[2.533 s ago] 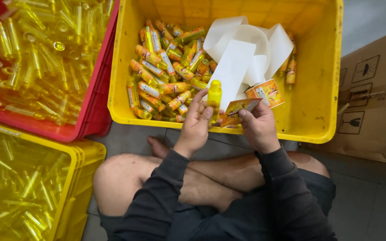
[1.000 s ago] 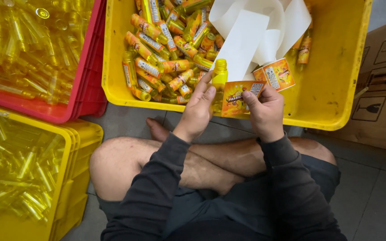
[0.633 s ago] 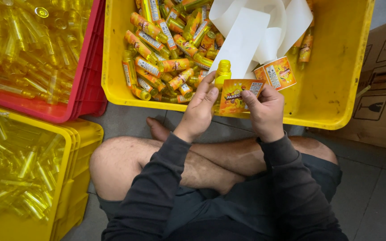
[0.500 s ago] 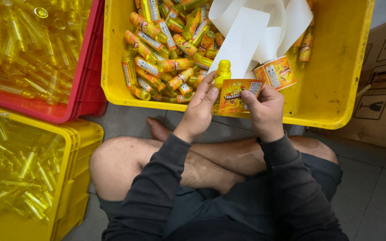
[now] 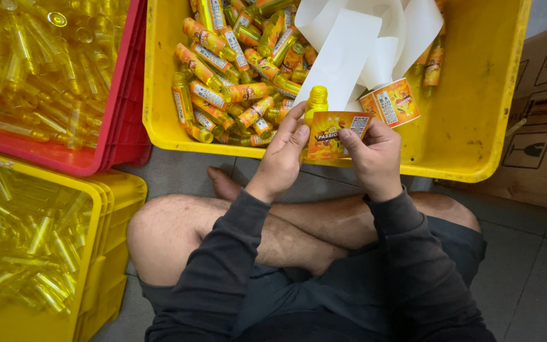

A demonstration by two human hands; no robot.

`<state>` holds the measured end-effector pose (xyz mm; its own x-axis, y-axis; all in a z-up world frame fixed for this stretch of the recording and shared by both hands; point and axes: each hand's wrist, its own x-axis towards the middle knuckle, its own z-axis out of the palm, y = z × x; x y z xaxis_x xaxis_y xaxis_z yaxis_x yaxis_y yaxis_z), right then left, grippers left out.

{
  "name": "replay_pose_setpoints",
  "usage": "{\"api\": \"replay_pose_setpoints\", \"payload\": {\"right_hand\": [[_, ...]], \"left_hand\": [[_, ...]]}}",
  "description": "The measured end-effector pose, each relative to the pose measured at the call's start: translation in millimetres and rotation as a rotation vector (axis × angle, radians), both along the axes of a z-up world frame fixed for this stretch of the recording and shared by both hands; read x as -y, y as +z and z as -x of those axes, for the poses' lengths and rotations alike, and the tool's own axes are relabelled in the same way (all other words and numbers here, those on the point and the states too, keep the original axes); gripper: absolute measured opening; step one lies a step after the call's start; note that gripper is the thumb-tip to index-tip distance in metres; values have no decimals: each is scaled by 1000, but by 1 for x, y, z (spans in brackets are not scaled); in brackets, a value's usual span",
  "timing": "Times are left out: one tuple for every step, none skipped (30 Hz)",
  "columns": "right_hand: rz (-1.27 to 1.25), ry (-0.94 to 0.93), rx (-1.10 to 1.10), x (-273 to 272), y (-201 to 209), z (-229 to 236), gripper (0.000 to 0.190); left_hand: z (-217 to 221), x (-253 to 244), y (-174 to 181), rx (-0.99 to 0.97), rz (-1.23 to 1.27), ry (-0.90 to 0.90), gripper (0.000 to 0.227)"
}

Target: The person sits on the floor and applies labels to small yellow plastic bottles. They pick up a bottle from a yellow bin, wrap a label around it, and place the labeled bottle into a red bin. The process is repeated continuously.

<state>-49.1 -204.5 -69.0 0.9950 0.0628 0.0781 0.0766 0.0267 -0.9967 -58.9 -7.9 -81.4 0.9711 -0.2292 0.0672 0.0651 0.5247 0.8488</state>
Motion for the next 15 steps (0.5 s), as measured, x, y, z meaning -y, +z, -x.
{"api": "replay_pose_setpoints", "payload": {"right_hand": [[0, -1, 0, 0, 0, 0, 18], [0, 1, -1, 0, 1, 1, 18], [-1, 2, -2, 0, 1, 1, 18], [-1, 2, -2, 0, 1, 1, 18], [3, 4, -8, 0, 2, 0, 18], [6, 6, -14, 0, 2, 0, 19], [6, 6, -14, -1, 4, 0, 19], [8, 6, -14, -2, 5, 0, 18], [11, 6, -15, -3, 7, 0, 18], [11, 5, -15, -2, 5, 0, 18], [8, 5, -18, -2, 4, 0, 19], [4, 4, -20, -1, 2, 0, 19], [4, 4, -20, -2, 3, 0, 19], [11, 4, -22, -2, 3, 0, 19], [18, 3, -24, -2, 4, 0, 19]], "left_hand": [[0, 0, 0, 0, 0, -1, 46], [0, -1, 0, 2, 3, -5, 46], [0, -1, 1, 4, 7, -9, 46], [0, -1, 2, 4, 7, -10, 46], [1, -1, 3, 3, -1, -7, 46], [1, 0, 4, 2, -9, -3, 46], [1, -1, 5, 2, -9, -4, 46], [1, -1, 5, 3, -10, -8, 46], [1, -1, 5, 3, -11, -12, 46], [1, -1, 6, 3, -11, -13, 46], [1, -1, 8, 10, -30, -10, 47], [1, -2, 9, 17, -50, -8, 47], [1, -1, 8, 17, -50, -8, 47], [1, -1, 7, 11, -26, -11, 47], [2, -1, 6, 5, -1, -14, 46]]}}
